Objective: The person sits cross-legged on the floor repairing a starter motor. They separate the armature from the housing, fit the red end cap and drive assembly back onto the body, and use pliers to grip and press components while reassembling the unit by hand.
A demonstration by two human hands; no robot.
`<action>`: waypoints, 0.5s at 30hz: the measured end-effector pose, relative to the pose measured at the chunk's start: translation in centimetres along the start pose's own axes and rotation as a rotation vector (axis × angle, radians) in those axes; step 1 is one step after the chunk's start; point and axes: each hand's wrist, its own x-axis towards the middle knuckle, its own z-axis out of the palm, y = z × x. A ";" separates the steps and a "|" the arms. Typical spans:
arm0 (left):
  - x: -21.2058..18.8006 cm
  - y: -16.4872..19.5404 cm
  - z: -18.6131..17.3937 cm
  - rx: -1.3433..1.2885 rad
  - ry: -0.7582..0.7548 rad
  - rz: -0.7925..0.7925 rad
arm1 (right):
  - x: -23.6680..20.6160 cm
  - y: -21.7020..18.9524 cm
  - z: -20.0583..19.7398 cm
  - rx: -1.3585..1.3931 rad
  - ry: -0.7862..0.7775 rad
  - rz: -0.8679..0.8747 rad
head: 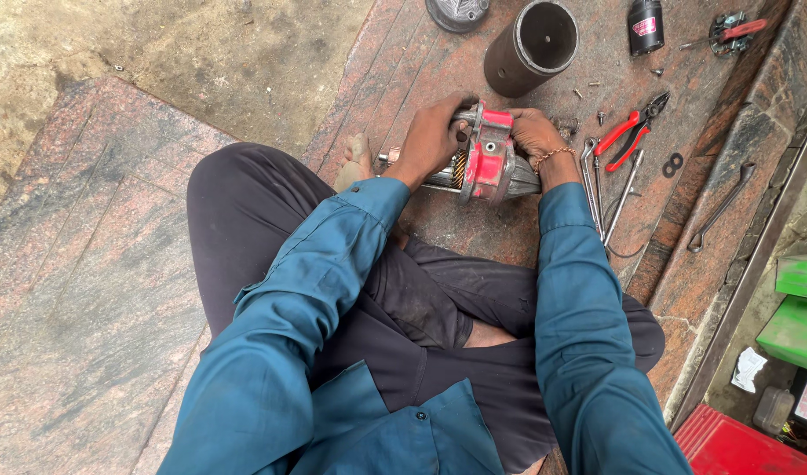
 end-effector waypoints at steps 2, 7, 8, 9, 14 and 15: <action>0.0 -0.1 0.1 0.003 0.009 -0.027 | 0.3 0.1 -0.1 -0.017 0.007 0.017; 0.1 -0.4 0.1 0.026 0.011 -0.080 | 0.7 0.2 -0.3 -0.005 0.017 0.045; 0.1 -0.5 0.0 0.048 -0.005 -0.080 | 0.7 0.2 -0.3 0.000 0.024 0.056; 0.1 -0.5 -0.1 0.070 -0.021 -0.081 | 0.7 0.3 -0.3 0.004 0.032 0.067; 0.1 -0.6 -0.1 0.022 -0.044 -0.099 | 0.7 0.5 -0.3 0.008 0.088 0.106; 0.2 -0.5 -0.1 0.010 -0.049 -0.104 | 0.7 0.5 -0.4 0.017 0.097 0.113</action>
